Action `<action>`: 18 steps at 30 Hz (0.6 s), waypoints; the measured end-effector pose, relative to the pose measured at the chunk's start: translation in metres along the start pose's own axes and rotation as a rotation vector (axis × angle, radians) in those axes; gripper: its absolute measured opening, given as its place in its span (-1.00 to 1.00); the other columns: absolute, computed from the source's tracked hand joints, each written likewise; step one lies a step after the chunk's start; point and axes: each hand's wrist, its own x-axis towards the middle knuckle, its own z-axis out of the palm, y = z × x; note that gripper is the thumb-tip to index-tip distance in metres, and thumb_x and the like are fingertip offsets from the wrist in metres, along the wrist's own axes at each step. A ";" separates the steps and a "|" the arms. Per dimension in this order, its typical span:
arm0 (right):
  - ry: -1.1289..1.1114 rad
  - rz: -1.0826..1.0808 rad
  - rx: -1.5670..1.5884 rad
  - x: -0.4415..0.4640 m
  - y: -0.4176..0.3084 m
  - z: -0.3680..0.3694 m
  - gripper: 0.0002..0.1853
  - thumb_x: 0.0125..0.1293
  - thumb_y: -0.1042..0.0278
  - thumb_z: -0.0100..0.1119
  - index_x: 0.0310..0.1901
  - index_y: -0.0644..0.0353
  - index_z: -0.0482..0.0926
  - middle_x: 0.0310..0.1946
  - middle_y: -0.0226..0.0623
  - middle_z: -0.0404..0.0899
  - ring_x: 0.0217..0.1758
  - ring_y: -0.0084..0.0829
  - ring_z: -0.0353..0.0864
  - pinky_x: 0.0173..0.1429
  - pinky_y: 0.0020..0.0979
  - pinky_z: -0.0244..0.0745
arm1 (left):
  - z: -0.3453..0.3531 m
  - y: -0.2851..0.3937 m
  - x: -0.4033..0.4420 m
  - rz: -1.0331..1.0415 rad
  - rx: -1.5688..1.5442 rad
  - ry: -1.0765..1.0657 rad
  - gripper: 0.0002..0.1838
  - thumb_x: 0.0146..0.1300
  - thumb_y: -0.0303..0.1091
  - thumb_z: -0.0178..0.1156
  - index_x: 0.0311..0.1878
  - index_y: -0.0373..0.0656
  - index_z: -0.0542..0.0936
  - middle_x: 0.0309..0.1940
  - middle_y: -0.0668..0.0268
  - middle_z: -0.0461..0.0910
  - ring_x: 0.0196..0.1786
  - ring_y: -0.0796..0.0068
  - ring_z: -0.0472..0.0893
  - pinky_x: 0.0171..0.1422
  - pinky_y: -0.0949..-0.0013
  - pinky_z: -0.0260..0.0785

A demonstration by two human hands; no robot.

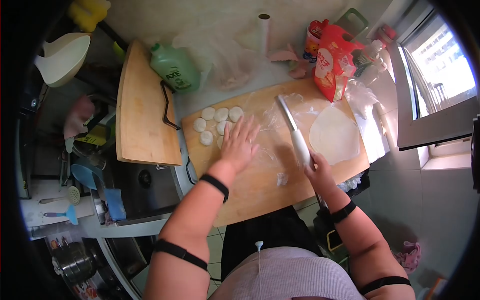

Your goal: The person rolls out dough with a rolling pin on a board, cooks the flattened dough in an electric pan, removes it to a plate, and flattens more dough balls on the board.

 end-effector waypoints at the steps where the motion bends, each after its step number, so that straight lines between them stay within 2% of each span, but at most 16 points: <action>1: 0.030 0.059 0.001 0.008 0.000 0.001 -0.43 0.15 0.44 0.24 0.24 0.31 0.42 -0.19 -0.08 0.51 -0.11 -0.22 0.55 0.03 -0.29 0.46 | 0.000 -0.007 0.016 -0.036 0.058 -0.081 -0.38 0.29 -0.15 0.12 0.42 0.02 0.29 0.51 0.33 0.06 0.56 0.25 -0.04 0.57 -0.13 -0.27; 2: 0.033 0.059 -0.003 0.014 -0.002 0.001 -0.43 0.15 0.44 0.24 0.24 0.31 0.42 -0.19 -0.08 0.51 -0.11 -0.22 0.55 0.03 -0.29 0.46 | -0.001 -0.010 0.028 -0.071 0.116 -0.161 -0.40 0.32 -0.14 0.08 0.43 0.05 0.29 0.51 0.40 0.06 0.57 0.31 -0.05 0.58 -0.10 -0.27; 5: 0.137 0.091 -0.002 0.026 -0.011 0.003 -0.44 0.16 0.42 0.23 0.24 0.32 0.42 -0.14 -0.07 0.52 -0.07 -0.18 0.56 0.07 -0.28 0.46 | 0.006 -0.039 0.032 -0.136 0.220 -0.173 -0.42 0.35 -0.13 0.03 0.42 0.04 0.29 0.51 0.45 0.06 0.57 0.34 -0.06 0.59 -0.07 -0.27; 7: 0.179 0.151 -0.079 0.028 -0.013 0.008 -0.44 0.15 0.43 0.24 0.23 0.30 0.43 -0.12 -0.05 0.52 -0.06 -0.14 0.56 0.08 -0.26 0.47 | 0.004 -0.049 0.019 -0.121 0.219 -0.163 -0.43 0.35 -0.14 0.02 0.42 0.04 0.30 0.50 0.45 0.08 0.57 0.34 -0.05 0.59 -0.07 -0.25; 10: 0.210 0.172 -0.146 0.022 -0.004 0.026 -0.47 0.17 0.46 0.24 0.21 0.36 0.43 -0.13 -0.07 0.52 -0.04 -0.21 0.57 0.09 -0.29 0.47 | 0.007 -0.065 -0.013 -0.086 0.225 -0.134 -0.46 0.36 -0.16 0.00 0.40 0.02 0.31 0.49 0.46 0.11 0.56 0.32 -0.02 0.58 -0.06 -0.20; 12: 0.229 0.152 -0.158 0.021 0.000 0.036 -0.46 0.16 0.48 0.24 0.21 0.35 0.43 -0.12 -0.06 0.51 -0.04 -0.17 0.56 0.08 -0.28 0.47 | 0.009 -0.069 -0.031 -0.065 0.228 -0.110 -0.47 0.36 -0.17 0.00 0.39 0.01 0.32 0.47 0.45 0.13 0.55 0.31 0.01 0.57 -0.07 -0.18; 14: 0.246 0.133 -0.179 0.022 0.000 0.042 -0.46 0.15 0.50 0.23 0.21 0.35 0.43 -0.11 -0.05 0.50 -0.05 -0.13 0.56 0.08 -0.27 0.48 | 0.010 -0.064 -0.046 -0.027 0.111 -0.103 -0.51 0.34 -0.29 0.02 0.35 -0.04 0.35 0.44 0.37 0.20 0.52 0.26 0.10 0.55 -0.09 -0.11; 15: 0.253 0.132 -0.197 0.022 -0.003 0.044 -0.44 0.13 0.52 0.22 0.22 0.35 0.42 -0.12 -0.03 0.49 -0.05 -0.09 0.55 0.08 -0.25 0.48 | 0.004 -0.055 -0.052 -0.030 0.111 -0.101 -0.51 0.34 -0.29 0.02 0.35 -0.04 0.35 0.44 0.37 0.20 0.52 0.26 0.10 0.55 -0.09 -0.11; 17: 0.255 0.129 -0.216 0.023 -0.003 0.051 -0.43 0.11 0.54 0.22 0.22 0.35 0.41 -0.12 -0.02 0.48 -0.05 -0.05 0.54 0.08 -0.23 0.48 | -0.008 -0.024 -0.066 0.043 -0.138 0.071 -0.52 0.31 -0.40 0.05 0.32 -0.13 0.37 0.41 0.19 0.24 0.47 0.16 0.19 0.53 -0.05 -0.03; 18: 0.243 0.070 -0.292 0.024 0.003 0.059 -0.44 0.10 0.55 0.20 0.20 0.36 0.42 -0.11 0.01 0.47 -0.05 -0.01 0.51 0.08 -0.21 0.47 | -0.003 -0.011 -0.075 0.037 -0.138 0.073 -0.52 0.31 -0.40 0.05 0.32 -0.13 0.37 0.41 0.19 0.24 0.47 0.16 0.19 0.53 -0.05 -0.03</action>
